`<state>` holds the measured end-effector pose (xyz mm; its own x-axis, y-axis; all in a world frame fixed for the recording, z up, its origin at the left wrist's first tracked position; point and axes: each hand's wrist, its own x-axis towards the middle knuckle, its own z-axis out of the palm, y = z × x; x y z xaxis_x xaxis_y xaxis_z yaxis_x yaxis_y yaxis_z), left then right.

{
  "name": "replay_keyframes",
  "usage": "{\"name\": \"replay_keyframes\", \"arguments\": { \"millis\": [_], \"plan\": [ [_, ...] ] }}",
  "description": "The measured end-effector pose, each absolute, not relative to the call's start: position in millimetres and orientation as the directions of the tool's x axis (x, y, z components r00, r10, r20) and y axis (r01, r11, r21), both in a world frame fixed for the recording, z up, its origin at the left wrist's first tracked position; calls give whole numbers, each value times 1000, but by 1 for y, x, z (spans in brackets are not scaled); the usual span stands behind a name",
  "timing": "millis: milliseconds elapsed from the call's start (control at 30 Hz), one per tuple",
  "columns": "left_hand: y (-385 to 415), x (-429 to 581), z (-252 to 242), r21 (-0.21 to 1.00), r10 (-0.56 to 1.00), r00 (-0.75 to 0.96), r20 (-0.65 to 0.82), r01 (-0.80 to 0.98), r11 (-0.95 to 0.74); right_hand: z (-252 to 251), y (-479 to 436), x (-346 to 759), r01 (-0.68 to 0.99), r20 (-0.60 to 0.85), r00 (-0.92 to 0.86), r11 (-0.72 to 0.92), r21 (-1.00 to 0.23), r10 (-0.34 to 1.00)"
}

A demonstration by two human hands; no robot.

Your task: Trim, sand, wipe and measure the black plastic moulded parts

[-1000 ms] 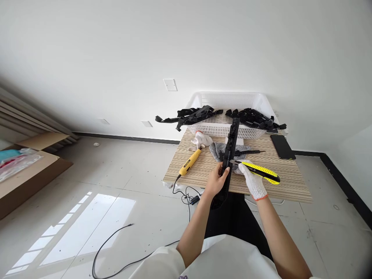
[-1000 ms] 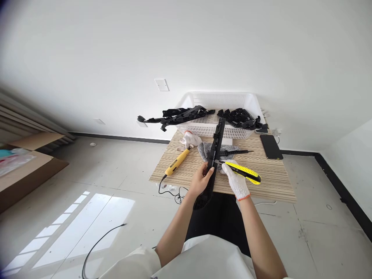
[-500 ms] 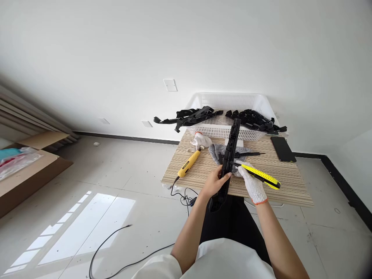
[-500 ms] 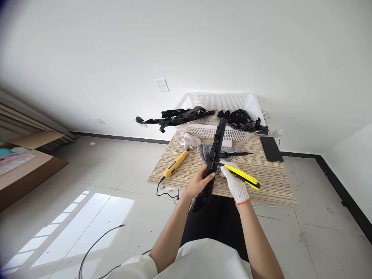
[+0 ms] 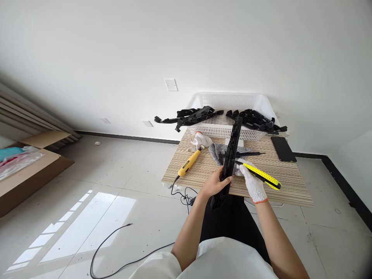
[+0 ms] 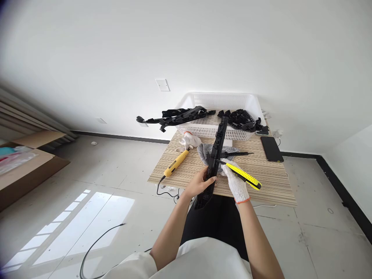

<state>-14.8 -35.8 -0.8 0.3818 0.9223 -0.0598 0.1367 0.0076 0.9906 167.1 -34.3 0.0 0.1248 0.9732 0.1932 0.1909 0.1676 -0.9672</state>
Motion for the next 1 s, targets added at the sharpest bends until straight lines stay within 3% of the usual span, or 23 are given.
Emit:
{"name": "replay_keyframes", "arguments": {
  "millis": [233,500,1000],
  "plan": [
    [-36,-18,-5,989,891,454,-8,135,-60,-5,-34,165,28,72,271,67,-997,960],
    [-39,-17,-6,999,906,419,-54,30,45,3,-38,165,90,104,187,89,-992,977],
    [-38,-11,-9,981,933,331,-139,-80,175,-5,-39,166,13,60,166,59,-998,984]
  ]
}}
